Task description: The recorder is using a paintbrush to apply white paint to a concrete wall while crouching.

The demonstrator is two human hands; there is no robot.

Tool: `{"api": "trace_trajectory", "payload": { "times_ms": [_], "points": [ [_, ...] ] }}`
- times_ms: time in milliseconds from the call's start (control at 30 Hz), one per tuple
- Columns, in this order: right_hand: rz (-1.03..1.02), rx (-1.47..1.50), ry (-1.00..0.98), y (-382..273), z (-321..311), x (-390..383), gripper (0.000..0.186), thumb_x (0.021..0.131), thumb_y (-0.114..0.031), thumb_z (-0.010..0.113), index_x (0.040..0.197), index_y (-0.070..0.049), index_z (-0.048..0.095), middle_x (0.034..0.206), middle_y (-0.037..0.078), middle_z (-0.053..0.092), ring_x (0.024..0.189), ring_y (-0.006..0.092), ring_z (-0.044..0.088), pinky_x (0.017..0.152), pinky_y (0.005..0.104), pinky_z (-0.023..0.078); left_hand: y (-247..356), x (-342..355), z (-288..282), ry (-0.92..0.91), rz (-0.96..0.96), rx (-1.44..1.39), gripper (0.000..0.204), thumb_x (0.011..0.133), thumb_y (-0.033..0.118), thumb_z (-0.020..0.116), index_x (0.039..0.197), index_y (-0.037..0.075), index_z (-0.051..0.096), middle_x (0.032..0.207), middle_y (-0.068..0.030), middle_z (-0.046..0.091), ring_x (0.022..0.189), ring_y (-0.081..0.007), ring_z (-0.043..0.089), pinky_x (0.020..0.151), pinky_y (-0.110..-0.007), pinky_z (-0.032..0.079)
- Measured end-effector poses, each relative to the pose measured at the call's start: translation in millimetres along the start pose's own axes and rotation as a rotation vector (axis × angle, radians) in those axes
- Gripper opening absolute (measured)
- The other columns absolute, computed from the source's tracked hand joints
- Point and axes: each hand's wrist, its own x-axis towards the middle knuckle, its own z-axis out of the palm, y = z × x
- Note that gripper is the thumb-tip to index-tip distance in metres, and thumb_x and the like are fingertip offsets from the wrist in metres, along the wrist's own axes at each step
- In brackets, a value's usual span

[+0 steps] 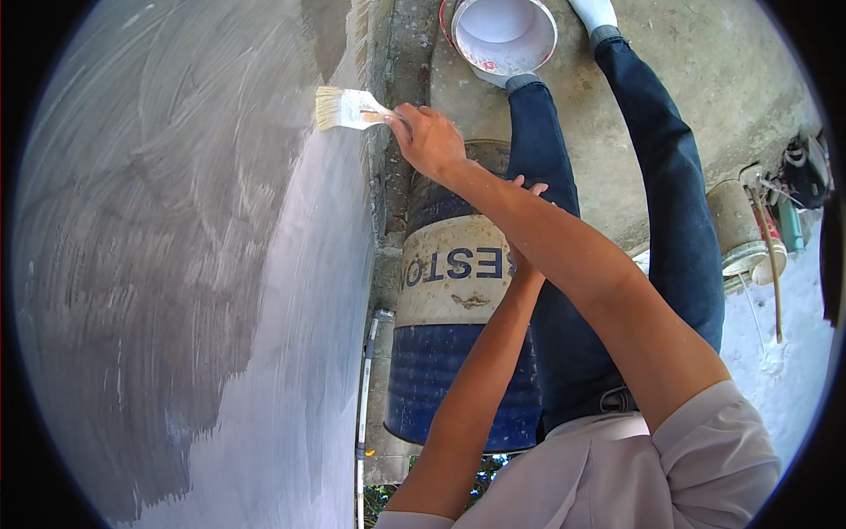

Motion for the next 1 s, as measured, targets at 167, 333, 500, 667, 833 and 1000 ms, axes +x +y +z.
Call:
{"api": "trace_trajectory", "payload": {
  "times_ms": [167,333,500,667,833,1000],
  "points": [
    [0.203,-0.127,0.075,-13.3,2.5,12.4,0.029,0.101,-0.036,0.052,0.107,-0.011,0.064,0.096,0.018,0.068,0.092,0.0390,0.065,0.083,0.0527,0.051,4.0,1.5,-6.9,-0.067,-0.008,0.016,0.035,0.081,0.017,0.069,0.114,0.007,0.064,0.137,-0.0161,0.051,0.130,-0.0375,0.045,0.107,-0.054,0.036],
    [0.066,-0.049,0.089,-39.6,-1.7,-35.3,0.024,0.100,-0.032,0.055,0.100,-0.009,0.062,0.086,0.016,0.066,0.081,0.0386,0.066,0.070,0.0505,0.052,6.0,5.3,-12.6,-0.106,-0.118,0.013,0.033,0.082,0.014,0.068,0.114,0.009,0.064,0.138,-0.0164,0.050,0.130,-0.0386,0.046,0.107,-0.054,0.037],
    [-0.058,0.154,-0.044,-87.9,-29.8,-115.2,0.017,0.098,-0.025,0.062,0.099,-0.008,0.062,0.078,0.011,0.061,0.073,0.0333,0.064,0.063,0.0445,0.051,5.9,6.1,-17.5,-0.216,-0.211,-0.002,0.034,0.083,0.018,0.065,0.116,0.010,0.063,0.143,-0.0181,0.044,0.137,-0.0415,0.039,0.111,-0.064,0.029],
    [-0.294,0.277,-0.137,-103.7,-41.9,-165.4,0.019,0.095,-0.029,0.065,0.102,-0.011,0.065,0.074,0.007,0.056,0.070,0.0261,0.061,0.062,0.0399,0.049,5.1,7.3,-19.4,-0.220,-0.195,-0.007,0.035,0.083,0.018,0.065,0.117,0.009,0.063,0.143,-0.0187,0.044,0.137,-0.0425,0.039,0.111,-0.065,0.029],
    [-0.624,0.151,0.005,-77.6,-11.6,-106.0,0.022,0.093,-0.038,0.066,0.099,-0.017,0.067,0.079,0.002,0.054,0.075,0.0198,0.055,0.069,0.0345,0.042,17.3,10.8,-12.3,-0.195,-0.178,0.011,0.032,0.082,0.014,0.067,0.114,0.011,0.064,0.140,-0.0180,0.048,0.132,-0.0424,0.044,0.108,-0.051,0.036],
    [-0.674,0.006,0.020,-44.5,8.6,-47.2,0.025,0.096,-0.043,0.059,0.101,-0.019,0.067,0.086,0.002,0.061,0.084,0.0224,0.061,0.075,0.0367,0.045,-3.5,-0.1,-12.8,-0.073,-0.095,0.000,0.032,0.082,0.013,0.068,0.114,0.009,0.064,0.138,-0.0166,0.049,0.128,-0.0383,0.047,0.106,-0.053,0.037]
  ]
}}
